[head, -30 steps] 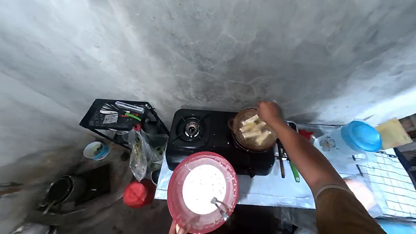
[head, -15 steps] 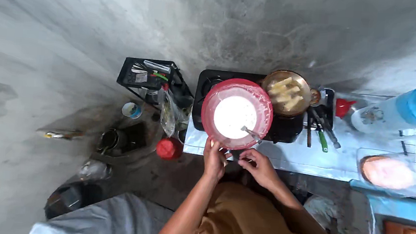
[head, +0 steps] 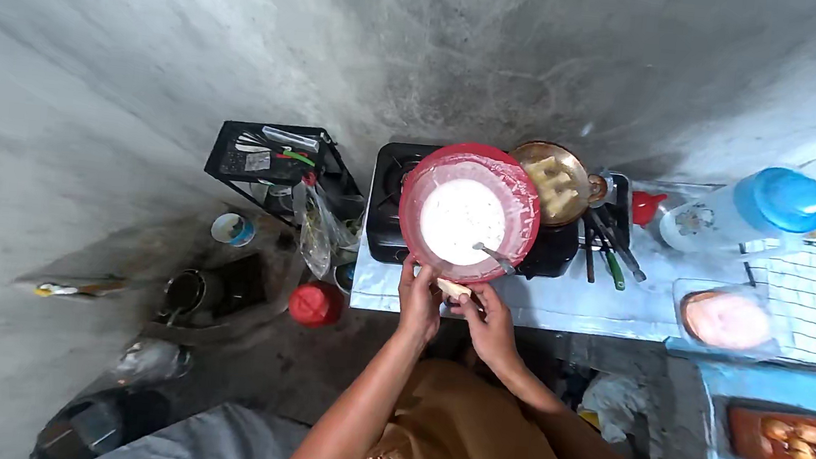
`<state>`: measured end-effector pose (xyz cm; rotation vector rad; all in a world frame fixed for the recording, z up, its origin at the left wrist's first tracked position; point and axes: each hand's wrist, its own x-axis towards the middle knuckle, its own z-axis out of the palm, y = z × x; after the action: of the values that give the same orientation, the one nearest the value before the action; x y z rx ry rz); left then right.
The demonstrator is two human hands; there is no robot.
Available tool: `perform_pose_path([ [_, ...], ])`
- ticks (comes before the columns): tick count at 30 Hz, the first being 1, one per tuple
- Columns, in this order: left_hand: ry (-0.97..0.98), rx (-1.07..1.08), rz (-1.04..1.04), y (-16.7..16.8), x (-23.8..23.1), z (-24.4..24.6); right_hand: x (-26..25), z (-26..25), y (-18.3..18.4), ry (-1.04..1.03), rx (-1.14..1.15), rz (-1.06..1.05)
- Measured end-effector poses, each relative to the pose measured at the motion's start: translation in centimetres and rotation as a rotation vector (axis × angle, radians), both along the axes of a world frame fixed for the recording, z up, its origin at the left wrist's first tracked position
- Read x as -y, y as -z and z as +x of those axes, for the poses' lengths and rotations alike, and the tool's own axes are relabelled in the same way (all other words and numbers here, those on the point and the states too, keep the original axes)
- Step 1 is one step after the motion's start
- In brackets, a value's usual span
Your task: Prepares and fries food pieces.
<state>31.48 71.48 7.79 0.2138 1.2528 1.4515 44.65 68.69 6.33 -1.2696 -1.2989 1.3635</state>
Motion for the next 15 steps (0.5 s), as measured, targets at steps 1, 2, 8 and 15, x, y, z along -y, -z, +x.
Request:
perform_pose_path([
  [1,0.003,0.014,-0.003,0.0,0.0,0.0,0.2,0.1,0.1,0.036,-0.099,-0.041],
  [2,0.007,0.026,-0.004,0.0,-0.1,-0.1,0.4,0.2,0.2,0.074,-0.202,-0.089],
  [8,0.044,0.078,0.026,0.0,-0.4,0.0,1.1,0.4,0.7,0.249,-0.58,-0.232],
  [15,0.055,0.092,0.024,-0.1,-0.8,-0.4,2.8,2.2,-1.1,0.178,-0.572,-0.092],
])
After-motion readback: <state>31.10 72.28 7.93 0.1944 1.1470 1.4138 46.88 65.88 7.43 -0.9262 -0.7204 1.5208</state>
